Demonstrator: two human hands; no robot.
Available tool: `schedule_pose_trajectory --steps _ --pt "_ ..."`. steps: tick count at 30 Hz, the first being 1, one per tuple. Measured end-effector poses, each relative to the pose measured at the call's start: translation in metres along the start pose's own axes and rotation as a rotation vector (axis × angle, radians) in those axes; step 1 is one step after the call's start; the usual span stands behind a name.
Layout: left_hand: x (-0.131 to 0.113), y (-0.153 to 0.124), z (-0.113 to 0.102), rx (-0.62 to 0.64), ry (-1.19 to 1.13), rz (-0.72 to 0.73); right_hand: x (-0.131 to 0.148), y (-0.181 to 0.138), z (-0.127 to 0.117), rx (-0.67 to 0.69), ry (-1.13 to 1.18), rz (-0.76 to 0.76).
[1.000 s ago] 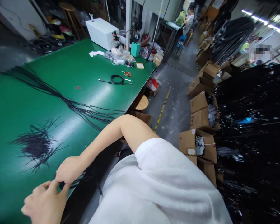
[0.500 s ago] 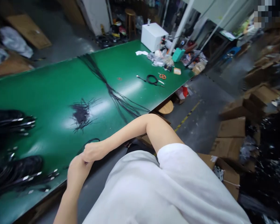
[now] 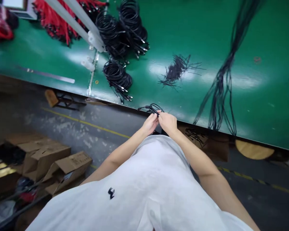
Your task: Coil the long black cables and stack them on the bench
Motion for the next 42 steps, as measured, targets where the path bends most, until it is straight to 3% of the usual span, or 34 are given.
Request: schedule_pose_trajectory --steps 3,8,13,17,19,23,24,27,33,38,42 --pt "-0.006 -0.008 -0.005 0.019 0.162 0.162 -0.011 -0.006 0.023 0.154 0.573 0.154" --pt "-0.005 -0.030 0.008 0.185 0.441 0.264 -0.007 -0.018 0.040 0.555 0.948 0.135" --pt "-0.013 -0.047 0.018 0.198 0.367 0.229 0.007 -0.036 0.031 0.748 1.147 0.094" --pt "-0.025 -0.053 0.025 0.142 0.184 0.223 -0.002 -0.040 0.019 0.920 1.046 0.004" --pt "-0.035 -0.055 0.029 0.087 0.035 0.240 -0.024 -0.026 0.003 0.855 0.968 -0.019" --pt "-0.058 -0.055 0.035 -0.088 -0.158 0.230 -0.083 0.030 -0.046 0.268 0.985 0.118" --pt "-0.065 -0.054 0.037 -0.105 -0.184 0.224 -0.091 0.040 -0.052 0.190 0.975 0.147" --pt "-0.090 -0.049 0.045 -0.110 -0.223 0.218 -0.084 0.057 -0.044 0.274 0.936 0.136" --pt "-0.132 -0.032 0.068 -0.132 -0.242 0.188 -0.021 0.074 -0.013 0.458 1.024 -0.012" --pt "-0.161 -0.011 0.070 -0.109 -0.225 0.083 0.017 0.105 -0.023 0.496 1.222 0.090" --pt "-0.185 0.005 0.064 -0.041 -0.086 -0.020 0.033 0.130 -0.028 0.469 1.145 0.147"
Point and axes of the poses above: each hand's wrist, its own y-axis towards the middle knuckle, its own z-axis out of the palm, x = y × z, the point moved 6 cm from there along y, towards the middle knuckle, and after that the axes turned 13 degrees about -y, right-handed, at the moved point
